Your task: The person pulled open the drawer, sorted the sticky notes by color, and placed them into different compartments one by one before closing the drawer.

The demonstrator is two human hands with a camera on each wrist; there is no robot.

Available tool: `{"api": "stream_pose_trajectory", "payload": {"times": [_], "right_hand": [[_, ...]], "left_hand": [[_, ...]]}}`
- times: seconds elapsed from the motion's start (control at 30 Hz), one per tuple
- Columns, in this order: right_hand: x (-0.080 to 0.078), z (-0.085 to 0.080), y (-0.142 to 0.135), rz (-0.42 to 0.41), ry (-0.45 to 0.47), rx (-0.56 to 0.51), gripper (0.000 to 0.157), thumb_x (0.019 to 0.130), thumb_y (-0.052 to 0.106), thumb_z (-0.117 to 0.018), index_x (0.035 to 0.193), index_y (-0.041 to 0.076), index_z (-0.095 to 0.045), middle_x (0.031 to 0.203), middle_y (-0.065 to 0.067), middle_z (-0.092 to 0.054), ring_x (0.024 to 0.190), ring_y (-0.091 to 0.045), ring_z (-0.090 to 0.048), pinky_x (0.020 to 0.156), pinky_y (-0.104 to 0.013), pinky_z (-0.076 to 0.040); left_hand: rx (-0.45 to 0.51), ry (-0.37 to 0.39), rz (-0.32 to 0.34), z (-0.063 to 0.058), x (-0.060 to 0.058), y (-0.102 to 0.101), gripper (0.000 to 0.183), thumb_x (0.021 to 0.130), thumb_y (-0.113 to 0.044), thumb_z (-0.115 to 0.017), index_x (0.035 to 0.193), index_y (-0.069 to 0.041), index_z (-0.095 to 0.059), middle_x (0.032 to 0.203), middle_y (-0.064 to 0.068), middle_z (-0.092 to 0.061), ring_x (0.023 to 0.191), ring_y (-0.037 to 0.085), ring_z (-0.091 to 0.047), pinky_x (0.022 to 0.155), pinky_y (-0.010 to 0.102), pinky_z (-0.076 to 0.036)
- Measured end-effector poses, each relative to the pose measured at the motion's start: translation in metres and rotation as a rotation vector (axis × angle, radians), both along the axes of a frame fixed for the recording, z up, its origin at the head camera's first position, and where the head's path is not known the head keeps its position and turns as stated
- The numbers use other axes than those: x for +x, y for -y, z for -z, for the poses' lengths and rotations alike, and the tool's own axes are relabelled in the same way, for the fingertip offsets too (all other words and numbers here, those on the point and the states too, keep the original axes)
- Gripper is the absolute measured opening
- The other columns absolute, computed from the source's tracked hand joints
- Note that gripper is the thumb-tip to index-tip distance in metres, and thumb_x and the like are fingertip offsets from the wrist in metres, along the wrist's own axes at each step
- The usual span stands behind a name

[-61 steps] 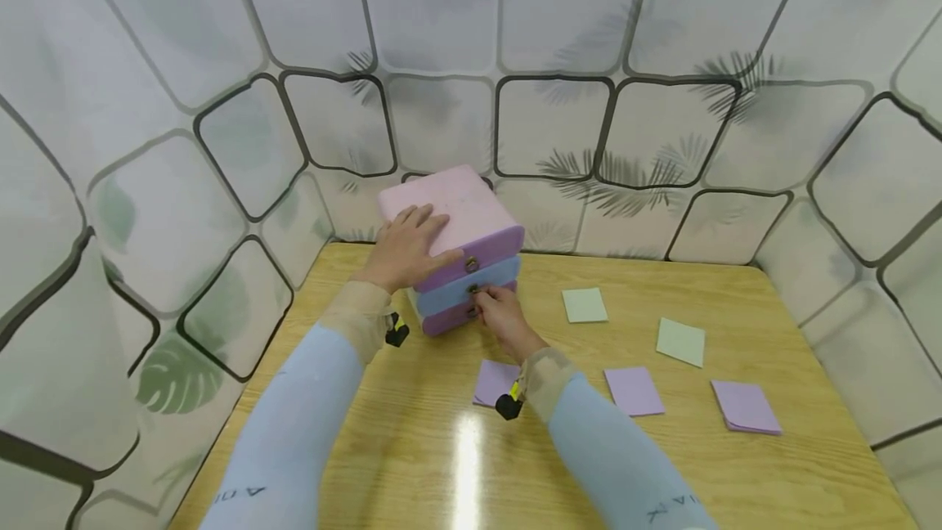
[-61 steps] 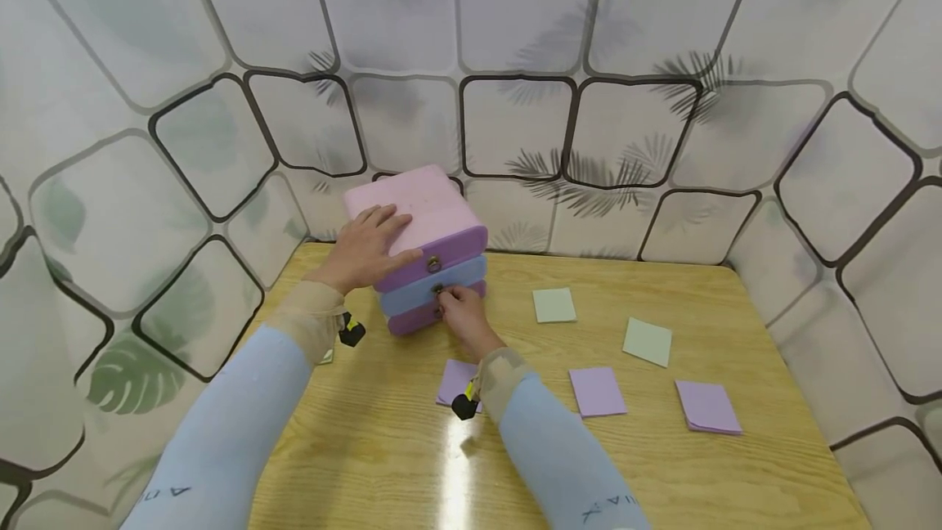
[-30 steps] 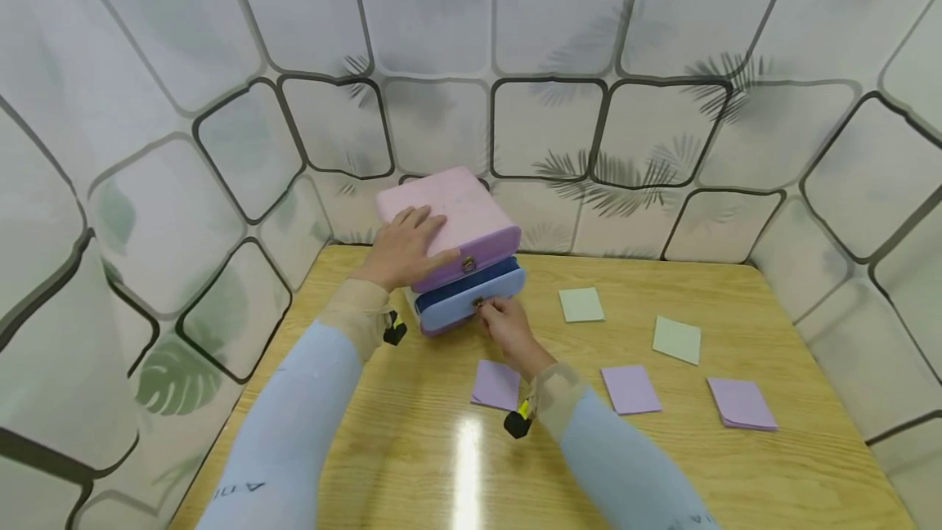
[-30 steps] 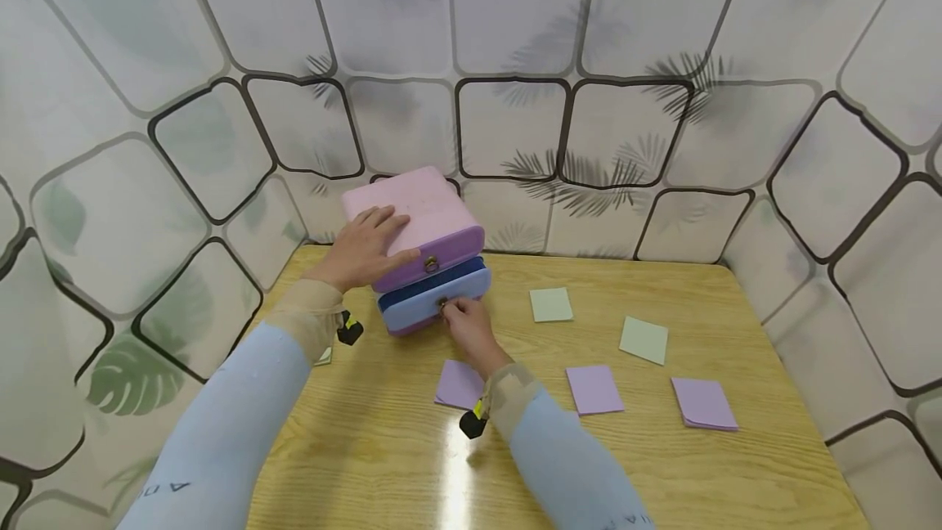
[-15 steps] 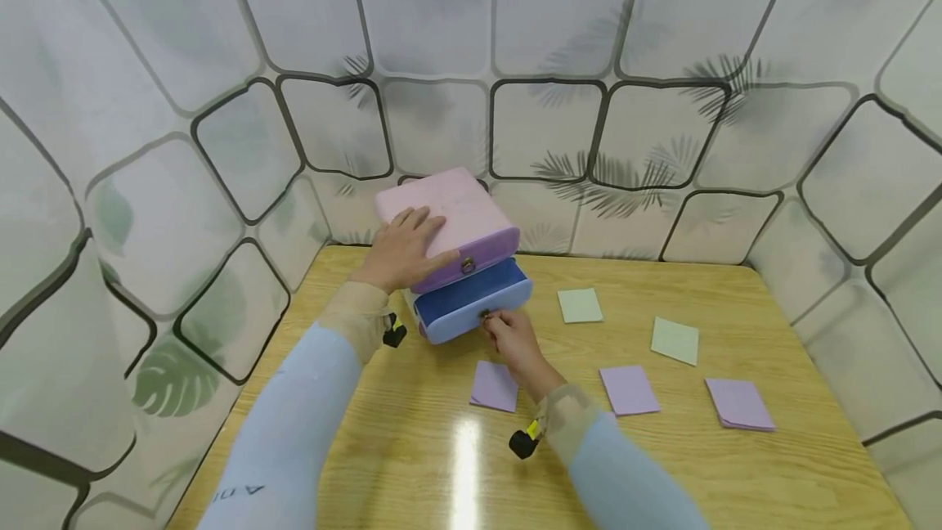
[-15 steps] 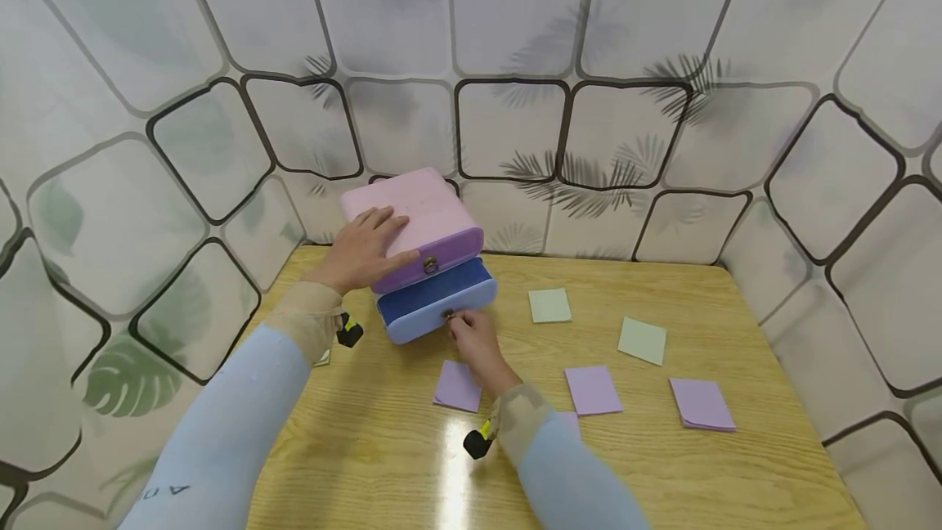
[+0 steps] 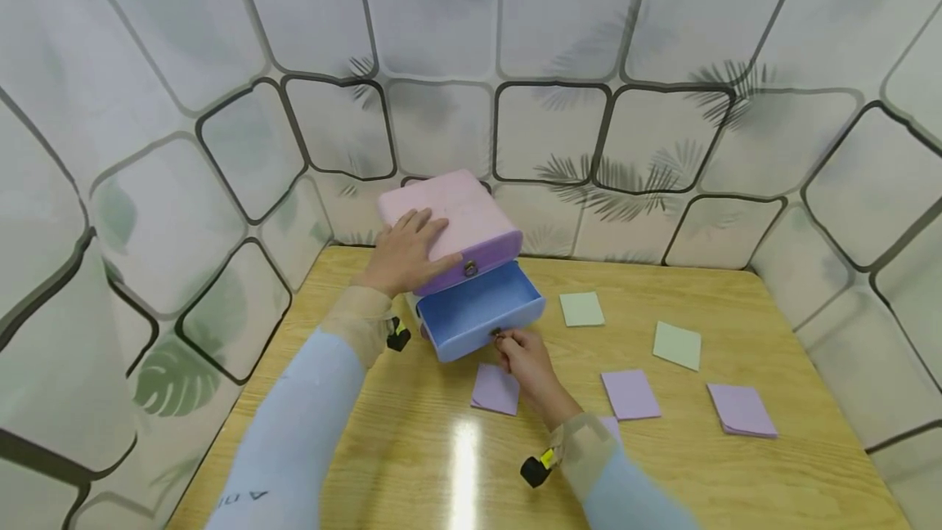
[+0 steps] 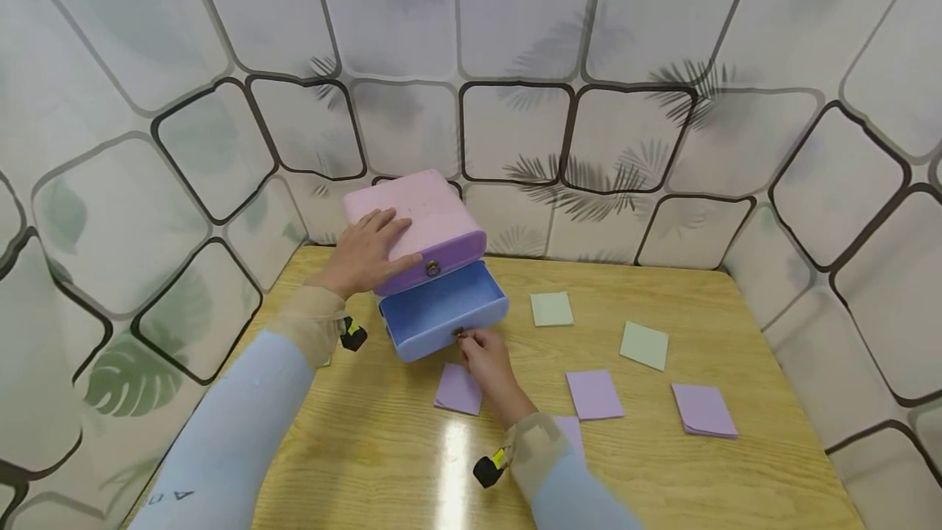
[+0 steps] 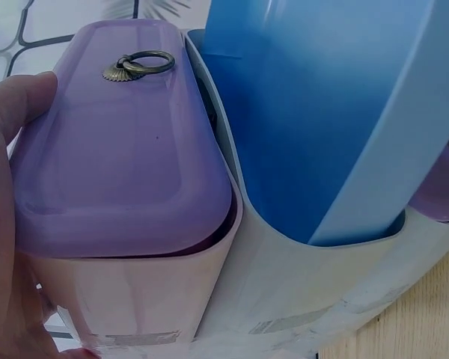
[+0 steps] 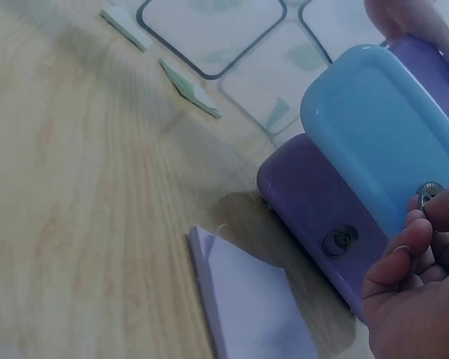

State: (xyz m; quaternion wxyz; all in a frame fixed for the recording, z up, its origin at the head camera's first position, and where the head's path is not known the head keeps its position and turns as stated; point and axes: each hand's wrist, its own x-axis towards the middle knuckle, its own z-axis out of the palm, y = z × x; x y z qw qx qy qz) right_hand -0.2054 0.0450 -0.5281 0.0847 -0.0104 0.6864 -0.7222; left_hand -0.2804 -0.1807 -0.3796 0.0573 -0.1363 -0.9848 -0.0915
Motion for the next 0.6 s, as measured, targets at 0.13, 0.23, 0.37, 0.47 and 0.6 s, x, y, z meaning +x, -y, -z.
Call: {"api": "stream_pose_trajectory", "payload": {"times": [0.13, 0.23, 0.37, 0.47, 0.6], "right_hand": [[0.010, 0.001, -0.004, -0.009, -0.002, 0.008, 0.019, 0.090, 0.001, -0.052, 0.072, -0.004, -0.052, 0.059, -0.005, -0.046, 0.052, -0.015, -0.039, 0.049, -0.024, -0.032], [0.016, 0.002, -0.006, -0.009, 0.003, -0.002, 0.015, 0.089, 0.000, -0.052, 0.076, -0.007, -0.054, 0.060, -0.004, -0.046, 0.054, -0.014, -0.040, 0.049, -0.023, -0.033], [0.019, 0.004, -0.008, -0.002, 0.002, -0.010, 0.013, 0.089, -0.001, -0.053, 0.085, -0.013, -0.056, 0.063, -0.004, -0.049, 0.054, -0.013, -0.041, 0.050, -0.023, -0.033], [0.020, 0.006, -0.010, -0.001, -0.004, -0.014, 0.014, 0.090, -0.001, -0.054, 0.087, -0.014, -0.057, 0.065, -0.005, -0.050, 0.056, -0.013, -0.042, 0.050, -0.023, -0.034], [0.020, 0.009, -0.014, -0.011, -0.007, -0.003, 0.015, 0.092, 0.001, -0.054, 0.089, -0.013, -0.057, 0.067, -0.005, -0.052, 0.059, -0.013, -0.044, 0.052, -0.023, -0.037]], "left_hand": [[0.002, -0.001, -0.002, 0.001, 0.000, -0.001, 0.082, 0.084, -0.077, -0.041, 0.149, -0.026, -0.035, 0.157, 0.007, -0.024, 0.144, 0.031, -0.017, 0.108, 0.063, -0.019], [0.009, -0.004, 0.001, 0.001, 0.000, 0.000, 0.082, 0.084, -0.077, -0.041, 0.148, -0.026, -0.036, 0.157, 0.007, -0.024, 0.144, 0.031, -0.017, 0.108, 0.063, -0.018], [0.010, -0.010, 0.001, 0.002, -0.001, 0.000, 0.084, 0.083, -0.078, -0.040, 0.148, -0.026, -0.036, 0.157, 0.006, -0.024, 0.144, 0.030, -0.016, 0.109, 0.063, -0.018], [0.007, -0.009, -0.002, 0.002, -0.001, 0.000, 0.083, 0.083, -0.078, -0.040, 0.149, -0.027, -0.035, 0.157, 0.006, -0.023, 0.144, 0.030, -0.016, 0.109, 0.063, -0.017], [0.004, -0.006, -0.006, 0.003, 0.001, 0.001, 0.082, 0.084, -0.077, -0.041, 0.149, -0.027, -0.035, 0.157, 0.006, -0.023, 0.144, 0.031, -0.016, 0.109, 0.063, -0.017]]}}
